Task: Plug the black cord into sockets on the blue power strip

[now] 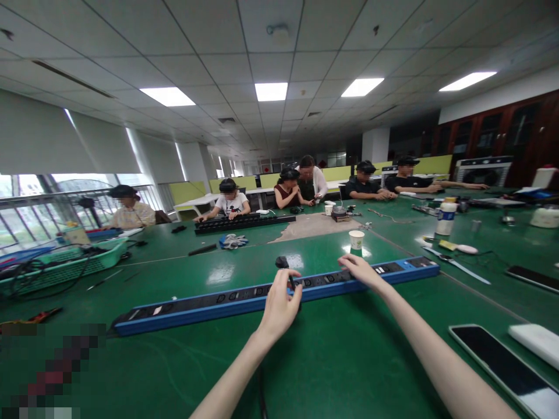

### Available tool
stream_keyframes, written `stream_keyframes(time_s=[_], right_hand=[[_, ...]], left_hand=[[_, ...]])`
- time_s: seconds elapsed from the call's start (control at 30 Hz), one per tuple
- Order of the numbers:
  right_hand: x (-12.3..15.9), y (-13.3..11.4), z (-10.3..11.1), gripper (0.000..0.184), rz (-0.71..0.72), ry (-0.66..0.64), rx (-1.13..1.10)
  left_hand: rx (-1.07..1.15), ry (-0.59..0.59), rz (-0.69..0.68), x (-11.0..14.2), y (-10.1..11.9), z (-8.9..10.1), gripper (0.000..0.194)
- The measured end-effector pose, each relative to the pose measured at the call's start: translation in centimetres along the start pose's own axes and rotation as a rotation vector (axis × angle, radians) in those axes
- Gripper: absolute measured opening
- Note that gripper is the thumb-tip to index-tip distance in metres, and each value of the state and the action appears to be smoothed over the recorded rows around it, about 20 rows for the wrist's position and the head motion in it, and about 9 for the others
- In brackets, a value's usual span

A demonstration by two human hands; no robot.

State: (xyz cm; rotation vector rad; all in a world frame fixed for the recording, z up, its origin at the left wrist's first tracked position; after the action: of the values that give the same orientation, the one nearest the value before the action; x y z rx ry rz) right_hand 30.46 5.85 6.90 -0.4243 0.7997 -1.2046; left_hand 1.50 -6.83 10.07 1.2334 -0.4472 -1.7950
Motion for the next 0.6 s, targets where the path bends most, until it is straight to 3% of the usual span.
stream_keyframes(time_s=[0.13,0.23,0.4,0.5,0.6], right_hand=[[0.8,-7.5,2.0,0.055,0.111,-0.366,-0.228],[1.8,-10.2,2.3,0.055,0.171,-0.379,-0.174],[1.4,-8.6,1.7,0.033,0.21,-0.197,0.079],[0.9,-7.3,1.3,0.031,0.212,-0.187,0.183],[0.5,-6.4,1.1,0.031,0.187,-0.134,0.218]], left_hand=[[-0.11,-0.141,-0.113,0.3,2.0,-3.2,0.017],[-0.191,-0.21,-0.143,0.3,2.9,-5.7,0.018],[-0.271,-0.289,-0.162,0.9,3.5,-7.9,0.021],[-0.344,-0.36,-0.176,1.6,3.7,-8.0,0.021],[-0.438,-0.374,-0.112,2.3,3.9,-7.4,0.034]])
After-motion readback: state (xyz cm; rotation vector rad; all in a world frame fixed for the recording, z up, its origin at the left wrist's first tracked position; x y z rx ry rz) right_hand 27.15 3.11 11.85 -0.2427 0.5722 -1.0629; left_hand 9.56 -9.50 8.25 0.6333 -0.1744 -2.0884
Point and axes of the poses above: each hand's wrist, its own x-axis away from the middle knuckle, its own z-axis out of the back of the hand, y = z × x, the point moved 1 cm from there along -x, towards the middle knuckle, and after that the axes turned 7 degrees about x, right-handed, at the moved point
